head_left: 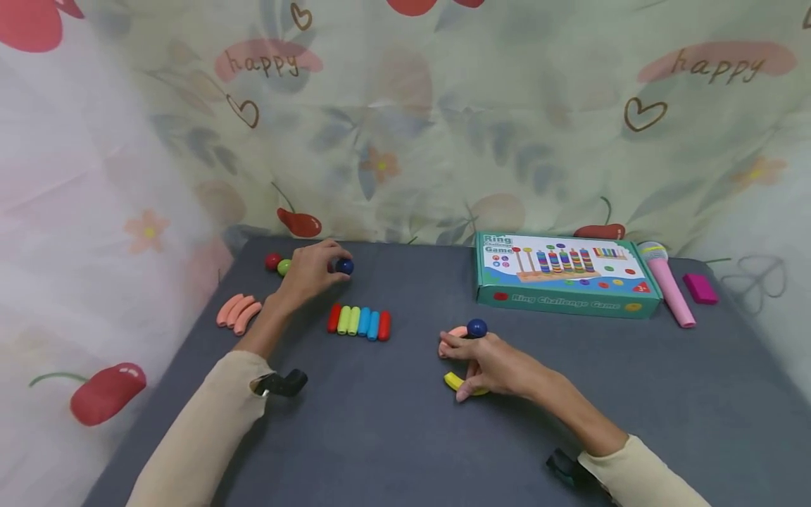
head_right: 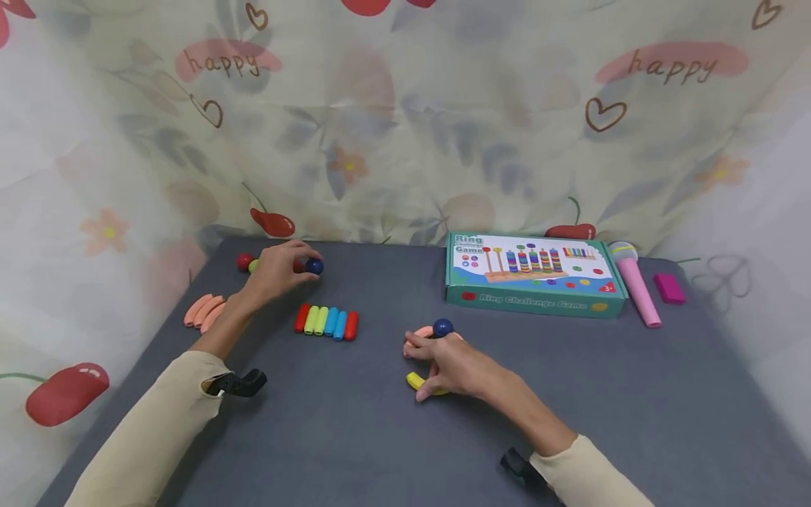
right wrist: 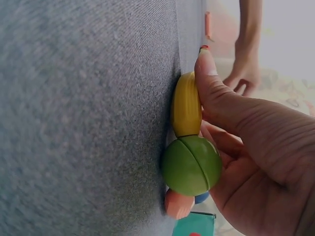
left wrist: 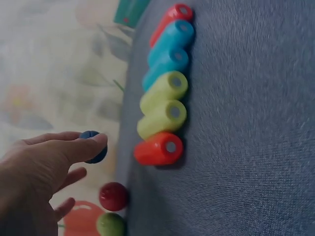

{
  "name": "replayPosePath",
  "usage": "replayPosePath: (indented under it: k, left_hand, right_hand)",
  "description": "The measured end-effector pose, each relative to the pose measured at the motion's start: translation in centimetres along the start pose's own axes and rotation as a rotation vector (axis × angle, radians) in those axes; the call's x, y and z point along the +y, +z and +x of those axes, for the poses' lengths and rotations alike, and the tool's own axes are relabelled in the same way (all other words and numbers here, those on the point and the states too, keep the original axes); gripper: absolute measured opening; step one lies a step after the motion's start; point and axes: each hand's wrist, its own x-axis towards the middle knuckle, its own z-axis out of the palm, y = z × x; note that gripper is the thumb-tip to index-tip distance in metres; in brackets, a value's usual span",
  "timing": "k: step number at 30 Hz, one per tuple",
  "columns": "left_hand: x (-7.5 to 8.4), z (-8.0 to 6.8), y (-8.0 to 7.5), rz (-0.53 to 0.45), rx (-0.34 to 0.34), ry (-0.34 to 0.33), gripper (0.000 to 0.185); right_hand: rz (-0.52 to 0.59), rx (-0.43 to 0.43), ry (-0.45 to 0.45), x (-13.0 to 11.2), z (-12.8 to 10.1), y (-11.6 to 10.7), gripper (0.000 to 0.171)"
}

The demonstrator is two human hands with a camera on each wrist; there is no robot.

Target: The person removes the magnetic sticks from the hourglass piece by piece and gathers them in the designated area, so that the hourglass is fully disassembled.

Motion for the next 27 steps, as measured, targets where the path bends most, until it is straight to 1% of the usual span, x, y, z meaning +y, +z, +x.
replayPosePath:
  k: [2,5,10,14,20,23,25,27]
  left_hand:
    - [-0.6,-0.1,0.4,0.046,0.012,-0.006,0.035]
    - [-1.1,-0.3,0.7,0.09,0.003,-0.036,0.036]
    - [-1.4,-0.5,1.0,0.143,-0.05,-0.089,0.036]
    - [-1.4,-0.6,1.2,0.164,-0.083,-0.115,0.037]
    - [-1.4,-0.5,1.4,0.164,-0.082,-0.117,0.037]
    - [-1.2,-0.3,1.4,0.177,-0.081,-0.115,0.039]
    - [-0.8,-0.2,1.2,0.179,-0.073,-0.106,0.039]
    - [0.1,0.1,1.1,0.168,-0.048,-0.08,0.039]
  right_hand:
    - [0.01,-0.002,-0.001,0.0,0.1,0.1,0.073]
    - [0.026,-0.004,0.005,0.0,0.2,0.3,0.073]
    - [0.046,-0.01,0.02,-0.1,0.2,0.4,0.074]
    - [0.047,-0.014,0.015,-0.2,0.2,0.4,0.074]
    - [0.042,-0.017,0.008,0.0,0.1,0.2,0.074]
    - [0.022,-0.024,-0.017,0.0,0.0,0.0,0.074]
    - [-0.005,-0.021,-0.041,0.1,0.0,-0.1,0.073]
    - [-0.042,-0.015,-0.063,0.1,-0.1,-0.2,0.071]
